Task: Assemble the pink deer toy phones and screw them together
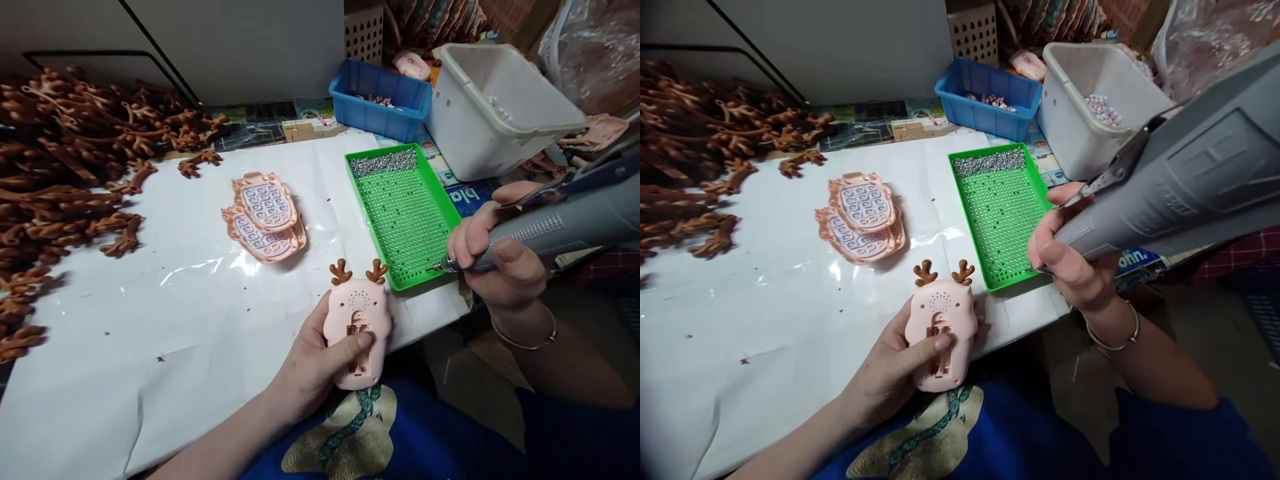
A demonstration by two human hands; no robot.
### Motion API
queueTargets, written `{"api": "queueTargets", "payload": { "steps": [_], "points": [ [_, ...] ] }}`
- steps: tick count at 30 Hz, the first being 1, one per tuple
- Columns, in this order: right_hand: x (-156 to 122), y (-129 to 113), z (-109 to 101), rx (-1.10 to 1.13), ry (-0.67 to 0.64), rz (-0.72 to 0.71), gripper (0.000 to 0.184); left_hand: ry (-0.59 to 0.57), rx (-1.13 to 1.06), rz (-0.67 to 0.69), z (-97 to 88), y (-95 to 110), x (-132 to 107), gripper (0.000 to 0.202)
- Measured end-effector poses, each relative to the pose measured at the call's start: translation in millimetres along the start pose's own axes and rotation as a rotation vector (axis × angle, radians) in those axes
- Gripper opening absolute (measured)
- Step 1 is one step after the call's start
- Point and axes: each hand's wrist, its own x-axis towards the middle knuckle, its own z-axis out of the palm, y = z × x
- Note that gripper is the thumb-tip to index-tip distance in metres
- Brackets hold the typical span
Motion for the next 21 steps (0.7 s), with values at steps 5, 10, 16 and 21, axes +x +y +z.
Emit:
{"api": "queueTargets", "payload": {
  "steps": [5, 10, 16, 21],
  "points": [
    [-2, 2, 1, -0.112, 0.045, -0.001, 0.035, 0.027, -0.053, 0.011, 2.2, 1, 1, 0.048],
    [-3, 5, 1, -0.091, 0.025, -0.024, 0.033, 0.036, -0.132, 0.048, 5.6, 3, 2, 0.042],
    [9, -18, 23, 0.046, 0.081, -0.112, 0.034, 0.057, -0.143, 0.074, 12.2, 4, 3, 0.042],
    [4, -51, 58, 0.045, 0.034, -0.089, 0.036, 0.063, -0.146, 0.115, 15.4, 0, 8, 0.041]
  ]
}}
